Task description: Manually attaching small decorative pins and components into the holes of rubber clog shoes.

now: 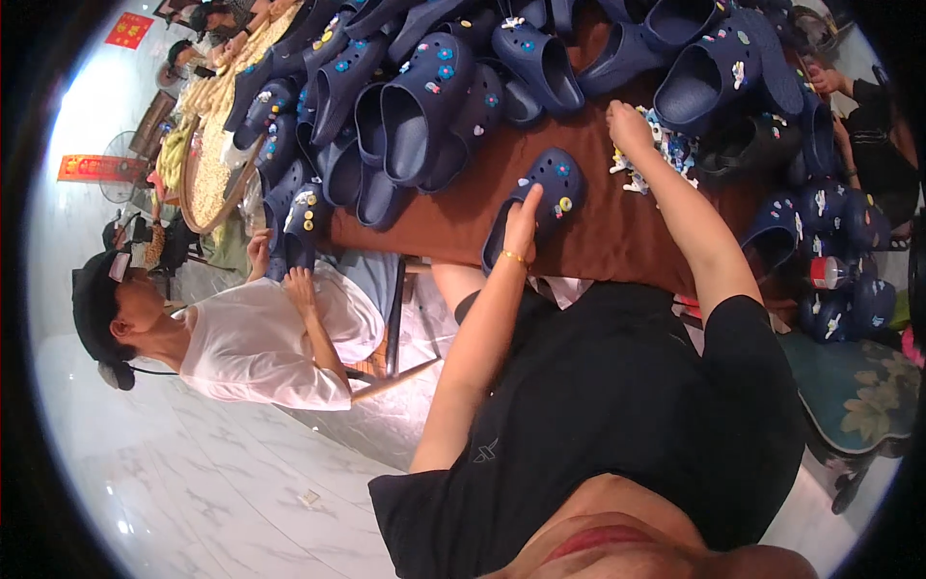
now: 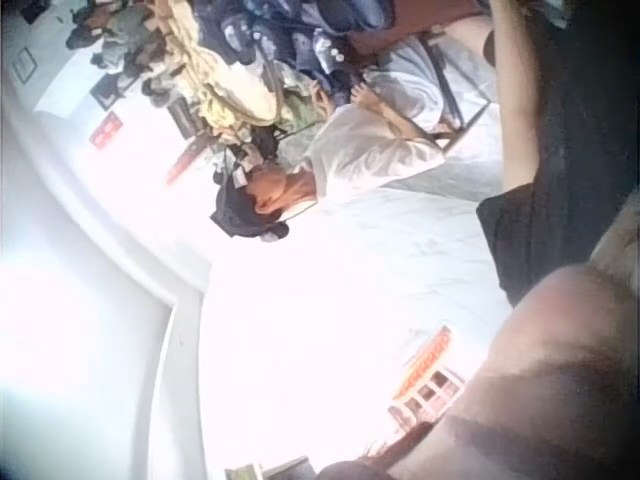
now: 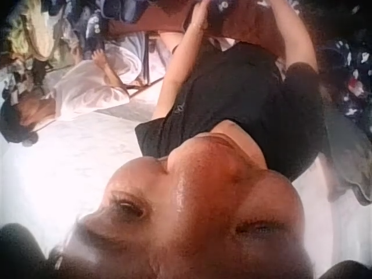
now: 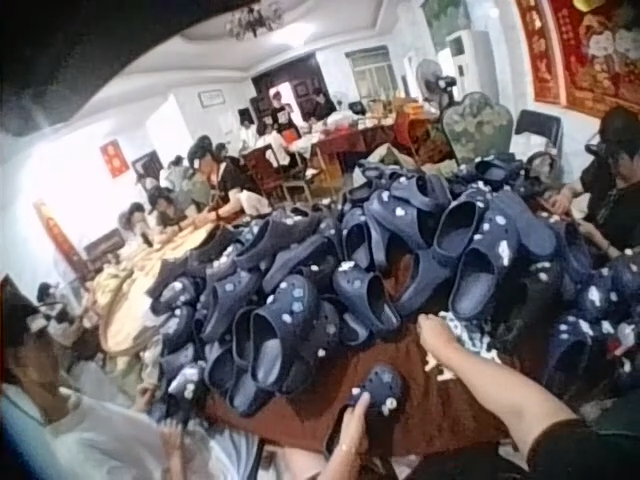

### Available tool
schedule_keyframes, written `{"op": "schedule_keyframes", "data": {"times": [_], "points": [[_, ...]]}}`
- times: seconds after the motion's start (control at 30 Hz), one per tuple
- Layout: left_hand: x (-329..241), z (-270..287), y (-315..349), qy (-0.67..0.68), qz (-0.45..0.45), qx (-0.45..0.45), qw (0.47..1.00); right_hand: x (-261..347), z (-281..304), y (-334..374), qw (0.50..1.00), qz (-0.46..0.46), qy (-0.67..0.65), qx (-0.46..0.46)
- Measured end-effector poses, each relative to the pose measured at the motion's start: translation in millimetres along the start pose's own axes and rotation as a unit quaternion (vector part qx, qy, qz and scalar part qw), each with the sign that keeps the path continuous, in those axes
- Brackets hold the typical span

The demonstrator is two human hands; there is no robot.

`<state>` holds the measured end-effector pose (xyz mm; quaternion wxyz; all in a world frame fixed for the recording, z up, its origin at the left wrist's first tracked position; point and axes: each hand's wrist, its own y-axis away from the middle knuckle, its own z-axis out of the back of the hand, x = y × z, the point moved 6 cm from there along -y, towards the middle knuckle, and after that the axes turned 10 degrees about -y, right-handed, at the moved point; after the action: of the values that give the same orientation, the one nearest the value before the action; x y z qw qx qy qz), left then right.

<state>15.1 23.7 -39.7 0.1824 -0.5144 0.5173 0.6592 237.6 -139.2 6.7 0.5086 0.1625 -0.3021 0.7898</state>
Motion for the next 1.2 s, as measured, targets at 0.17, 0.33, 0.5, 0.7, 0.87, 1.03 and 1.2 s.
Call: {"op": "schedule_keyframes", "data": {"times": [0.17, 0.33, 0.5, 0.7, 0.87, 1.03, 1.2], "points": [[0.0, -19.4, -0.6, 0.079, 0.034, 0.015, 0.996, 49.2, -12.4, 16.2, 0.943, 0.001, -0.289, 0.166], [2.5, -13.2, -2.7, 0.087, 0.009, 0.032, 0.996, 104.8, -32.5, 44.5, 0.91, 0.054, -0.316, 0.261], [3.5, -22.1, -3.4, 0.044, -0.028, 0.057, 0.997, 95.1, -50.3, 57.6, 0.96, 0.129, -0.117, 0.221], [6.7, -19.6, -0.9, 0.077, -0.028, 0.027, 0.996, 115.8, -38.6, 62.4, 0.964, 0.081, -0.062, 0.244], [1.0, -17.3, 6.4, 0.075, -0.017, 0.034, 0.997, 106.6, -51.2, 63.8, 0.936, 0.005, -0.004, 0.351], [1.4, -21.0, 5.0, 0.091, 0.023, 0.07, 0.993, 100.1, -58.4, 59.7, 0.908, -0.044, 0.016, 0.417], [-2.9, -21.6, 5.7, 0.104, 0.044, 0.076, 0.991, 103.5, -46.0, 63.1, 0.946, -0.018, -0.021, 0.323]]}}
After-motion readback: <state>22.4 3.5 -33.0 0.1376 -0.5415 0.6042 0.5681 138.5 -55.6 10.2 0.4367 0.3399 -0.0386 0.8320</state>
